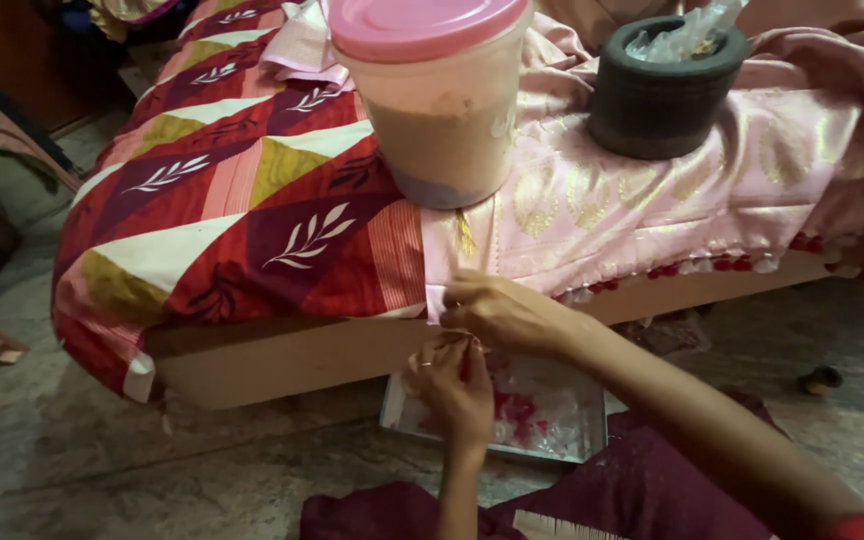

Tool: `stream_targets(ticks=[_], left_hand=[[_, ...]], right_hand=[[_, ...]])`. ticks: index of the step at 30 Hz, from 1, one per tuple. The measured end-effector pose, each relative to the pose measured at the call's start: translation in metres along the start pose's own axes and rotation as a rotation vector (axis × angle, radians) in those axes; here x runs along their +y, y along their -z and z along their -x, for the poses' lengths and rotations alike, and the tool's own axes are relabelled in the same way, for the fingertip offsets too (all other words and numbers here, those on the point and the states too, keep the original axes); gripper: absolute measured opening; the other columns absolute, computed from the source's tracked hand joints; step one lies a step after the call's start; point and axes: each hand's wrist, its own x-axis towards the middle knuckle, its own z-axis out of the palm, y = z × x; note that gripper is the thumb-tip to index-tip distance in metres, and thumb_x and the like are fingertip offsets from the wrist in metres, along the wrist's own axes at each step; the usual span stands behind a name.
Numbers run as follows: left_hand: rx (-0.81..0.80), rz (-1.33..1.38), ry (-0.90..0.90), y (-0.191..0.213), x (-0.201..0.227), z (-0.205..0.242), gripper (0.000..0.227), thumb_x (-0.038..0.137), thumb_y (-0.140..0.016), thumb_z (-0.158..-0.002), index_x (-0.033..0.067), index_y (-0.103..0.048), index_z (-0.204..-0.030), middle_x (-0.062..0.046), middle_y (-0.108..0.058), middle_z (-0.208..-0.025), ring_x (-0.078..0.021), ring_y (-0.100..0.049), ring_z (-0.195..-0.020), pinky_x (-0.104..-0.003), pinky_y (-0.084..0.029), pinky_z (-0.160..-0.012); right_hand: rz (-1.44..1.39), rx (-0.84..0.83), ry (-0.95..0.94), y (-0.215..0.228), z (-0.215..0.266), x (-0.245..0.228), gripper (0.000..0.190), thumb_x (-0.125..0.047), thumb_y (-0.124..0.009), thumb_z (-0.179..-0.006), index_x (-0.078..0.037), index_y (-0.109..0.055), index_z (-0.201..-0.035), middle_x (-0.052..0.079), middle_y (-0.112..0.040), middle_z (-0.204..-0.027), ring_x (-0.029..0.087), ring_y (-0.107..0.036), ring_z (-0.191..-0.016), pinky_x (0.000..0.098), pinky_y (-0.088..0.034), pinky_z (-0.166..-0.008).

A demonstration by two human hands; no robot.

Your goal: Assembling fabric tassels and preparing bundles of white thread for handicrafts.

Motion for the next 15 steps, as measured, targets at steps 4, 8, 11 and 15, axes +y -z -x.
stream_targets(ticks=[4, 8, 11, 15], left_hand=[[0.111, -0.242, -0.146, -0.008, -0.008, 0.005, 0.017, 0.025, -0.069, -0.091, 0.0132, -0.08, -0.095, -0.006, -0.071, -0.111, -0.0355, -0.054, -0.117, -0.064, -0.024, -0.109], [0.084, -0.215, -0.175, -0.001, -0.005, -0.001, 0.018, 0.024, -0.069, -0.092, 0.0125, -0.081, -0.099, -0.004, -0.074, -0.115, -0.0328, -0.056, -0.118, -0.066, -0.021, -0.109], [0.028, -0.072, -0.057, -0.007, -0.012, 0.0, 0.017, 0.021, -0.071, -0.089, 0.0093, -0.081, -0.096, -0.005, -0.075, -0.109, -0.0271, -0.058, -0.112, -0.054, -0.032, -0.104], [-0.033, 0.229, 0.18, -0.014, -0.016, 0.003, 0.014, 0.017, -0.072, -0.088, 0.0079, -0.082, -0.089, -0.004, -0.078, -0.098, -0.0221, -0.061, -0.102, -0.038, -0.046, -0.096]], right_hand=[[0.08, -0.272, 0.053, -0.013, -0.021, 0.024, 0.007, -0.006, -0.076, -0.074, -0.001, -0.076, -0.079, 0.012, -0.069, -0.088, 0.026, -0.066, -0.087, 0.0401, -0.058, -0.081], [0.132, -0.166, 0.031, -0.006, 0.011, -0.007, 0.009, -0.007, -0.079, -0.074, 0.0, -0.075, -0.077, 0.013, -0.069, -0.087, 0.029, -0.067, -0.088, 0.0407, -0.056, -0.078], [-0.04, 0.216, -0.158, -0.012, 0.047, -0.029, 0.025, 0.0, -0.074, -0.076, 0.001, -0.077, -0.101, 0.014, -0.072, -0.1, 0.029, -0.07, -0.091, 0.036, -0.057, -0.079], [-0.126, 0.361, -0.577, -0.051, 0.076, -0.019, 0.022, -0.007, -0.079, -0.078, -0.002, -0.076, -0.099, 0.014, -0.076, -0.091, 0.025, -0.076, -0.078, 0.0352, -0.061, -0.068]])
